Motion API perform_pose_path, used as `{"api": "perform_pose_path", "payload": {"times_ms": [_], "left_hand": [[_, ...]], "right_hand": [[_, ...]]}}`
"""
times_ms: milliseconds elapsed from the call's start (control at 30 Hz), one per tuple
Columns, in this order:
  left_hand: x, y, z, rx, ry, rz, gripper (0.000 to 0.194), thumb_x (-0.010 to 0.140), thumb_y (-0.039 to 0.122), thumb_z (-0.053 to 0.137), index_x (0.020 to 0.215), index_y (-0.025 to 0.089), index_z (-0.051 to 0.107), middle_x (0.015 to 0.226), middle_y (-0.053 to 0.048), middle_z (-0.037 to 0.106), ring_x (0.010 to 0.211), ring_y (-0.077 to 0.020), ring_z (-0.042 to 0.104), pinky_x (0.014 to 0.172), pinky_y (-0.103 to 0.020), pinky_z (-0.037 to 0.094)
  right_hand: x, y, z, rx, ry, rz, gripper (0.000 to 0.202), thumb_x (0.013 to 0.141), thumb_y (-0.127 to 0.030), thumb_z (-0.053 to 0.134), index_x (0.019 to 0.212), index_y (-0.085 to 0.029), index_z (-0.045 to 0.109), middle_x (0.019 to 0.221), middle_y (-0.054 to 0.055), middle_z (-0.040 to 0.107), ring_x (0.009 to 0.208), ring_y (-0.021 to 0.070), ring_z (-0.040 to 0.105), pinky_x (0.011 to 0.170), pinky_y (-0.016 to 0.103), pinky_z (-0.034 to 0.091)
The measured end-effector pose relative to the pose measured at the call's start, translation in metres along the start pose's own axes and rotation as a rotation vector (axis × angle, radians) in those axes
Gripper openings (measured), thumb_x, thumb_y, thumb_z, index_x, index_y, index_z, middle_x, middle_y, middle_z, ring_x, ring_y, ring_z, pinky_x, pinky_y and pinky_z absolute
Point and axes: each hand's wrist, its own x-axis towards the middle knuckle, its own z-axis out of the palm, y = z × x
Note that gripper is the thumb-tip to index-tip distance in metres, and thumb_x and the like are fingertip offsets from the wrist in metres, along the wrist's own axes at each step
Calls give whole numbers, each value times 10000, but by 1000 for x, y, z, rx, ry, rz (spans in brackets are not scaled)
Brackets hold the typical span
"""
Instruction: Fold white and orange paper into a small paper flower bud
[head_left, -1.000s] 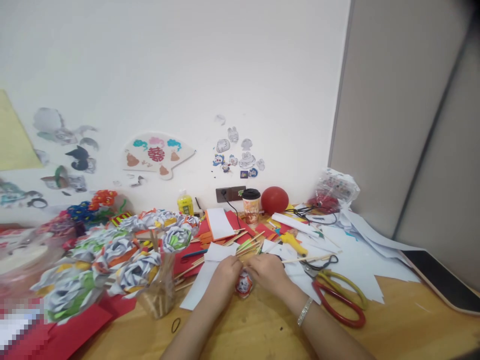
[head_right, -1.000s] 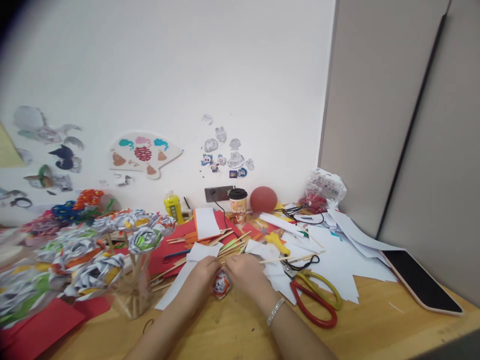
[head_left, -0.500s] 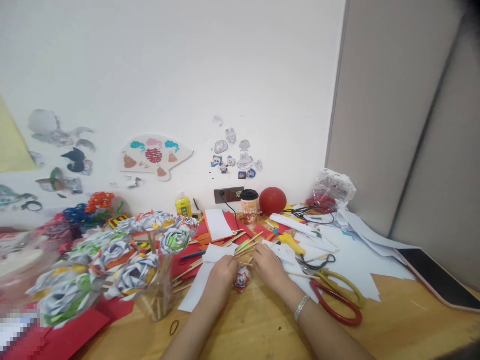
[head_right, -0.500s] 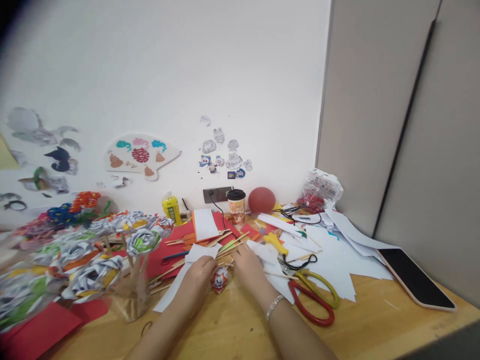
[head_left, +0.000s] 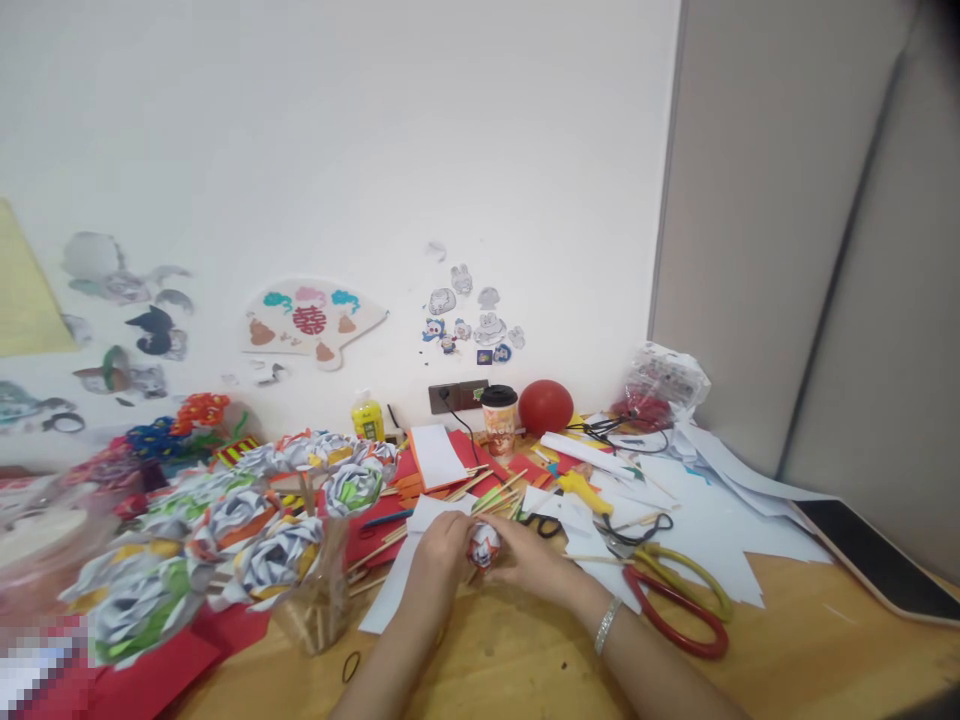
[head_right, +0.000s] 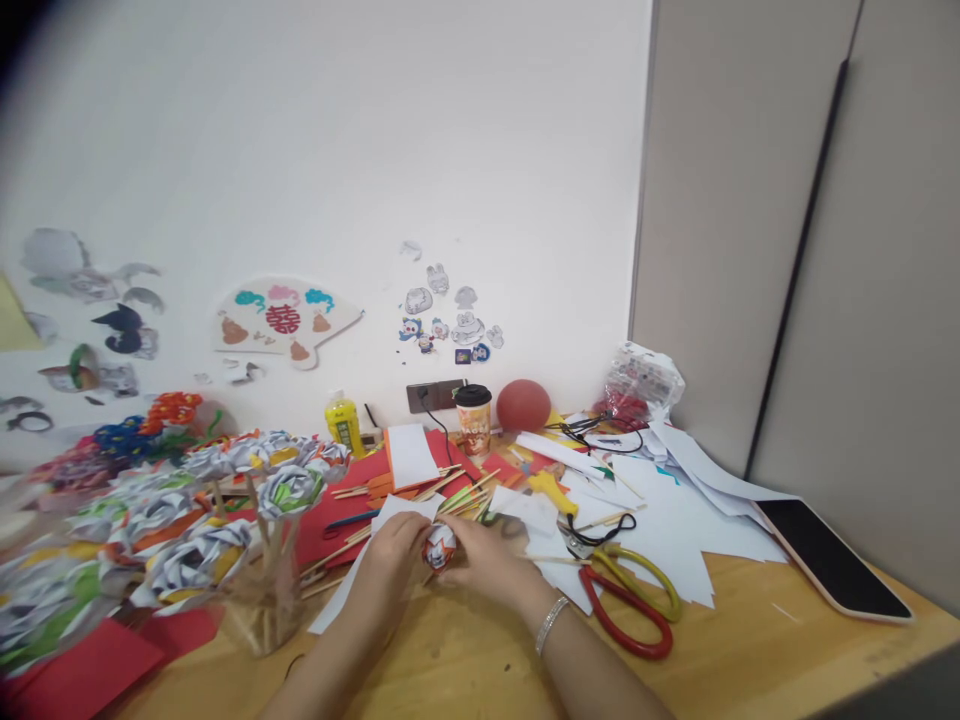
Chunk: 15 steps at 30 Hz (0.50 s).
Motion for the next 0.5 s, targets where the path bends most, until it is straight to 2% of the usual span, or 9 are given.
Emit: {"api": "perform_pose_path", "payload": {"times_ms": [167, 333, 500], "left_hand": [[-1, 1, -3, 47, -55, 32, 191, 766, 82, 421, 842, 148, 583, 785, -78, 593, 724, -191, 550, 635, -311, 473], [0, 2, -7, 152, -68, 126, 187, 774, 75, 426, 884, 130, 568, 806, -88, 587, 736, -195, 543, 637, -303, 467], [3, 2, -7, 229, -69, 180, 160, 774, 95, 451, 884, 126, 564, 805, -88, 589, 727, -197, 549, 636, -304, 469]], "right_hand": [[4, 4, 6, 150, 69, -13, 610, 678, -148, 663, 1243, -247, 456, 1258, 62, 509, 1156, 232, 458, 993, 387, 327], [3, 1, 5, 258, 49, 18, 600, 670, -116, 651, 1229, -243, 476, 1254, 62, 512, 1121, 230, 491, 949, 383, 386], [2, -7, 1, 294, 12, -33, 560, 678, -103, 630, 1204, -243, 500, 1208, 49, 549, 1095, 226, 510, 941, 378, 393]]}}
